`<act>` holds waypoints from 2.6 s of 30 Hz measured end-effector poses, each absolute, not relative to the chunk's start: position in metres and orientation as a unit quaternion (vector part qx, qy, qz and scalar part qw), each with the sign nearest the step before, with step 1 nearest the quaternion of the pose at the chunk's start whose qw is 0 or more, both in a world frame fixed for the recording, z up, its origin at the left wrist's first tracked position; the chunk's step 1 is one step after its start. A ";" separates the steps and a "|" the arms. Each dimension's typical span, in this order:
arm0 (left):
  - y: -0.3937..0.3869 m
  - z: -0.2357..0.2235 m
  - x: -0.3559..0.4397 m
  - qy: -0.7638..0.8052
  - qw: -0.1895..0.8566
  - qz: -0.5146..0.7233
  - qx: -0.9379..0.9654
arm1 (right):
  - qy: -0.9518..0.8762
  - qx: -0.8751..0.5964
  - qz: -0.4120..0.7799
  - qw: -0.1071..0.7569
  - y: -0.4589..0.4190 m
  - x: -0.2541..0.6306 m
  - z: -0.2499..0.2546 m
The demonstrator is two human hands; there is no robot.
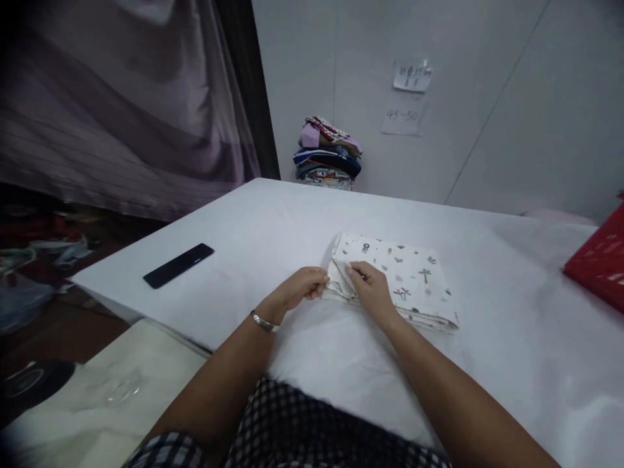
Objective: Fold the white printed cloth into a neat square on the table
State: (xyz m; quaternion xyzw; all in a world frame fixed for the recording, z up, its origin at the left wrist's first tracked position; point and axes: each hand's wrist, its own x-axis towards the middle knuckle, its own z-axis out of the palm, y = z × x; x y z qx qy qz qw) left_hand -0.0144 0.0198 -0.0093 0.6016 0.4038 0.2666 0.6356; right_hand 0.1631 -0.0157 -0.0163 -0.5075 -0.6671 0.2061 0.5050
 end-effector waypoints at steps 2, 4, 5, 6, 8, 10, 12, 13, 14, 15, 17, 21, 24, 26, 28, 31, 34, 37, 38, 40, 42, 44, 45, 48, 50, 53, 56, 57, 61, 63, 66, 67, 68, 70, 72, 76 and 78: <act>0.020 -0.009 -0.015 0.403 0.634 0.265 0.605 | -0.677 -0.506 0.169 0.506 -0.015 0.160 -0.018; 0.019 -0.008 -0.015 0.401 0.634 0.265 0.606 | -0.726 -0.492 0.138 0.461 -0.016 0.156 -0.019; 0.019 -0.008 -0.015 0.401 0.636 0.267 0.603 | -0.751 -0.483 0.126 0.433 -0.017 0.155 -0.020; 0.019 -0.008 -0.015 0.402 0.637 0.269 0.600 | -0.772 -0.474 0.114 0.407 -0.019 0.153 -0.020; 0.019 -0.009 -0.015 0.401 0.639 0.276 0.596 | -0.797 -0.463 0.096 0.375 -0.022 0.152 -0.019; 0.020 -0.009 -0.014 0.395 0.643 0.281 0.593 | -0.810 -0.459 0.087 0.355 -0.025 0.153 -0.017; 0.020 -0.010 -0.014 0.392 0.648 0.282 0.589 | -0.819 -0.459 0.086 0.333 -0.027 0.154 -0.015; 0.020 -0.009 -0.014 0.393 0.649 0.283 0.586 | -0.823 -0.460 0.085 0.323 -0.027 0.154 -0.014; 0.019 -0.009 -0.014 0.394 0.650 0.285 0.584 | -0.826 -0.461 0.082 0.314 -0.027 0.155 -0.013; 0.019 -0.009 -0.014 0.395 0.650 0.285 0.584 | -0.828 -0.461 0.080 0.309 -0.027 0.155 -0.013; 0.019 -0.009 -0.014 0.391 0.649 0.285 0.587 | -0.831 -0.460 0.074 0.305 -0.025 0.156 -0.014; 0.019 -0.009 -0.015 0.369 0.655 0.273 0.600 | -0.831 -0.462 0.060 0.302 -0.022 0.158 -0.019; 0.019 -0.009 -0.015 0.362 0.657 0.268 0.605 | -0.833 -0.468 0.039 0.292 -0.021 0.159 -0.022; 0.020 -0.010 -0.016 0.371 0.657 0.266 0.600 | -0.829 -0.470 0.041 0.301 -0.021 0.160 -0.021; 0.021 -0.010 -0.016 0.387 0.657 0.267 0.589 | -0.816 -0.469 0.060 0.333 -0.020 0.161 -0.019; 0.023 -0.009 -0.018 0.411 0.656 0.274 0.571 | -0.791 -0.465 0.077 0.391 -0.020 0.163 -0.016; 0.024 -0.008 -0.019 0.413 0.663 0.274 0.561 | -0.803 -0.459 0.049 0.377 -0.021 0.163 -0.018; 0.023 -0.007 -0.018 0.410 0.669 0.271 0.558 | -0.830 -0.458 0.013 0.318 -0.022 0.159 -0.023; 0.022 -0.007 -0.018 0.409 0.670 0.271 0.557 | -0.834 -0.459 0.005 0.306 -0.022 0.158 -0.024; 0.022 -0.007 -0.017 0.405 0.670 0.274 0.558 | -0.835 -0.463 -0.004 0.296 -0.023 0.157 -0.025; 0.021 -0.006 -0.017 0.401 0.672 0.277 0.558 | -0.835 -0.465 -0.004 0.294 -0.024 0.156 -0.024; 0.020 -0.005 -0.017 0.399 0.675 0.274 0.557 | -0.835 -0.468 0.001 0.289 -0.025 0.155 -0.022; 0.020 -0.004 -0.017 0.400 0.675 0.270 0.559 | -0.836 -0.469 0.004 0.284 -0.025 0.155 -0.021; 0.019 -0.003 -0.016 0.413 0.657 0.265 0.573 | -0.842 -0.464 0.017 0.275 -0.028 0.153 -0.019; 0.018 -0.003 -0.016 0.424 0.639 0.271 0.582 | -0.844 -0.455 0.039 0.281 -0.029 0.153 -0.018; 0.019 -0.004 -0.017 0.431 0.633 0.268 0.585 | -0.833 -0.448 0.096 0.309 -0.028 0.155 -0.018; 0.023 -0.007 -0.019 0.455 0.622 0.244 0.589 | -0.808 -0.454 0.159 0.340 -0.025 0.160 -0.019; 0.025 -0.009 -0.020 0.472 0.609 0.236 0.592 | -0.802 -0.459 0.170 0.343 -0.024 0.162 -0.019; 0.030 -0.017 -0.021 0.530 0.560 0.208 0.601 | -0.810 -0.493 0.134 0.289 -0.025 0.171 -0.017; 0.030 -0.017 -0.022 0.520 0.568 0.210 0.603 | -0.820 -0.497 0.107 0.261 -0.029 0.175 -0.013; 0.030 -0.015 -0.024 0.457 0.618 0.231 0.597 | -0.831 -0.489 0.079 0.252 -0.036 0.183 -0.008; 0.030 -0.014 -0.024 0.434 0.637 0.235 0.592 | -0.832 -0.489 0.066 0.253 -0.039 0.187 -0.007; 0.030 -0.013 -0.024 0.422 0.650 0.232 0.588 | -0.833 -0.490 0.051 0.252 -0.041 0.192 -0.007; 0.031 -0.015 -0.024 0.439 0.646 0.214 0.587 | -0.836 -0.491 0.022 0.244 -0.046 0.205 -0.008; 0.032 -0.018 -0.023 0.486 0.610 0.189 0.596 | -0.845 -0.483 0.005 0.230 -0.053 0.221 -0.013; 0.035 -0.026 -0.023 0.514 0.572 0.181 0.613 | -0.833 -0.510 -0.004 0.215 -0.070 0.263 -0.022; 0.035 -0.027 -0.023 0.511 0.569 0.186 0.617 | -0.807 -0.551 -0.007 0.214 -0.080 0.285 -0.024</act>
